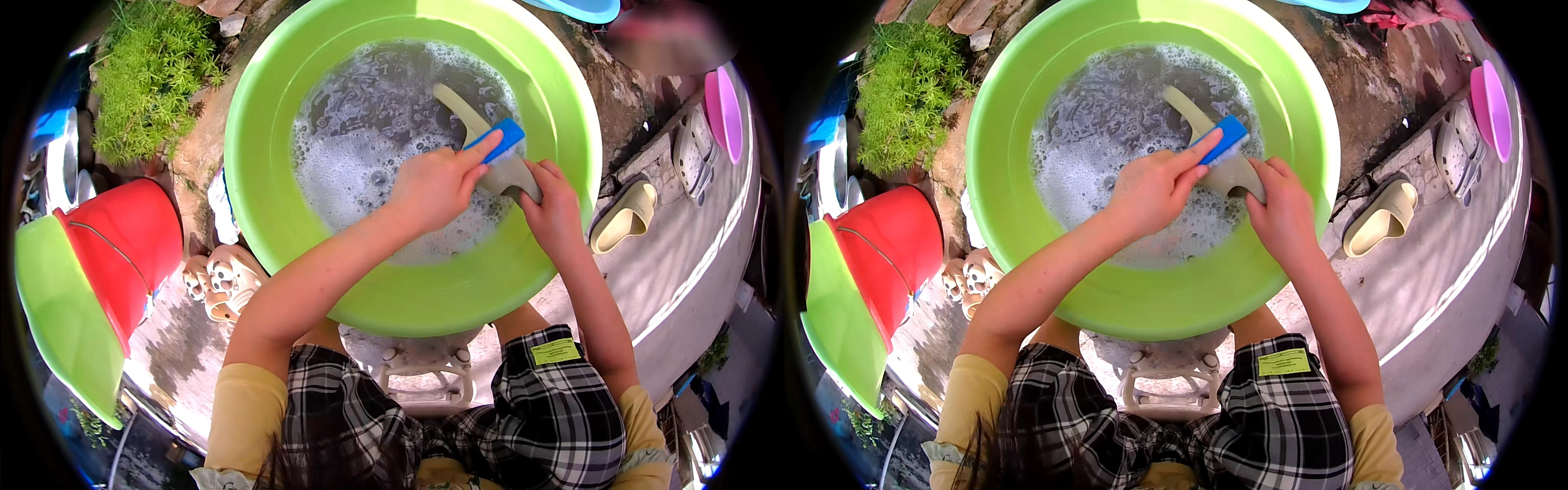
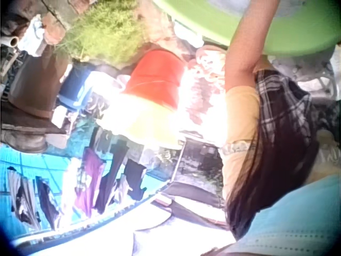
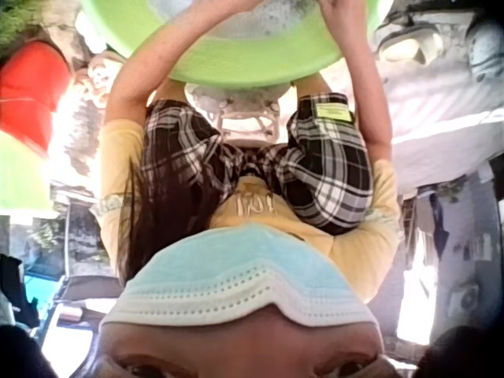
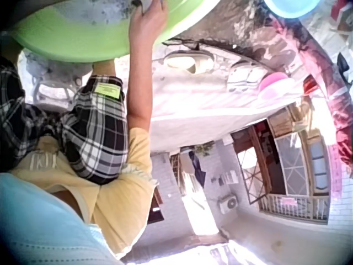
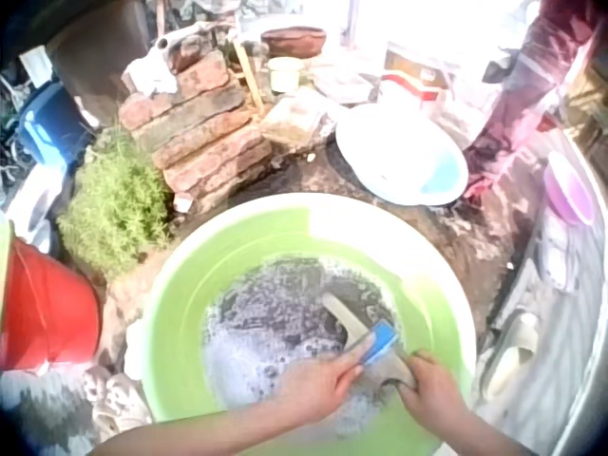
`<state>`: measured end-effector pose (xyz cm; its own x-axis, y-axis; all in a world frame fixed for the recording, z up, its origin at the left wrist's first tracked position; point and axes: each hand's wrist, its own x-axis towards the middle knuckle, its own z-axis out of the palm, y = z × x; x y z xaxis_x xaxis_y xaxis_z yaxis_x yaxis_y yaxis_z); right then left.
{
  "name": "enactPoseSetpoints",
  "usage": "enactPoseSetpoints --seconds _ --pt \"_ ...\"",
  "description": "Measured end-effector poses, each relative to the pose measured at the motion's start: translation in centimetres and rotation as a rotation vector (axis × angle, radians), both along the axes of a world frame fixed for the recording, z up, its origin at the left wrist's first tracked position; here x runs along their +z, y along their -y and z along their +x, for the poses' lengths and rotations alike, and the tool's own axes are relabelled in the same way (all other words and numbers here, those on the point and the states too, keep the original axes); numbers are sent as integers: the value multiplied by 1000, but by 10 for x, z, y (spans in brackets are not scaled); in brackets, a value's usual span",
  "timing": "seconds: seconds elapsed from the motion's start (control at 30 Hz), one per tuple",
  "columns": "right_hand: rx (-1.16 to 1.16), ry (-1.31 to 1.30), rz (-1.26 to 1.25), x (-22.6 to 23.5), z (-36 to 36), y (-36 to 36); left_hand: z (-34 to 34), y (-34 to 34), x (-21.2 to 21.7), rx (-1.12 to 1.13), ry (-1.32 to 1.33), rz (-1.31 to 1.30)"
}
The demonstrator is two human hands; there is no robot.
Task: The person scrubs a beige slipper with a blue brush in a green basin filled with soapy water. They repeatedly dip the slipper and brush into the water, scrubbing the sole and upper surfaces of the footwear.
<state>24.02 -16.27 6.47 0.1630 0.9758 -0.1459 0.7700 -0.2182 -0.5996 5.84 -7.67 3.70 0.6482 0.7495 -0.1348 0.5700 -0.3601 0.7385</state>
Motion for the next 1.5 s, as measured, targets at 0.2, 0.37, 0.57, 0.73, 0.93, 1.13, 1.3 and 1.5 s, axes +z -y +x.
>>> enactPoseSetpoints --seconds 0.2,0.37,0.57,0.73,0.93,1.13,1.3,1.5 --pt "6 -14 14 2 -1 -4 -11 -35 -8 51 -124 -3" --pt "14 -5 -18 5 -4 -5 -7 -16 -13 60 -36 94" --pt "-37 -58 -28 4 -1 -4 -10 -17 5 -52 19 -73" --pt "2 -40 -8 3 -4 -6 -16 -32 -15 40 -155 12" --pt "-29 -28 -6 0 1 -3 -3 -1 1 -63 81 75" --pt "-6 -44 -10 4 -4 -9 -7 -48 -16 149 -190 -27" --pt "-33 -15 -13 1 4 -7 5 -16 3 -38 -24 44" --pt "-21 -58 1 5 -5 -11 -16 -47 -11 148 -84 -14"
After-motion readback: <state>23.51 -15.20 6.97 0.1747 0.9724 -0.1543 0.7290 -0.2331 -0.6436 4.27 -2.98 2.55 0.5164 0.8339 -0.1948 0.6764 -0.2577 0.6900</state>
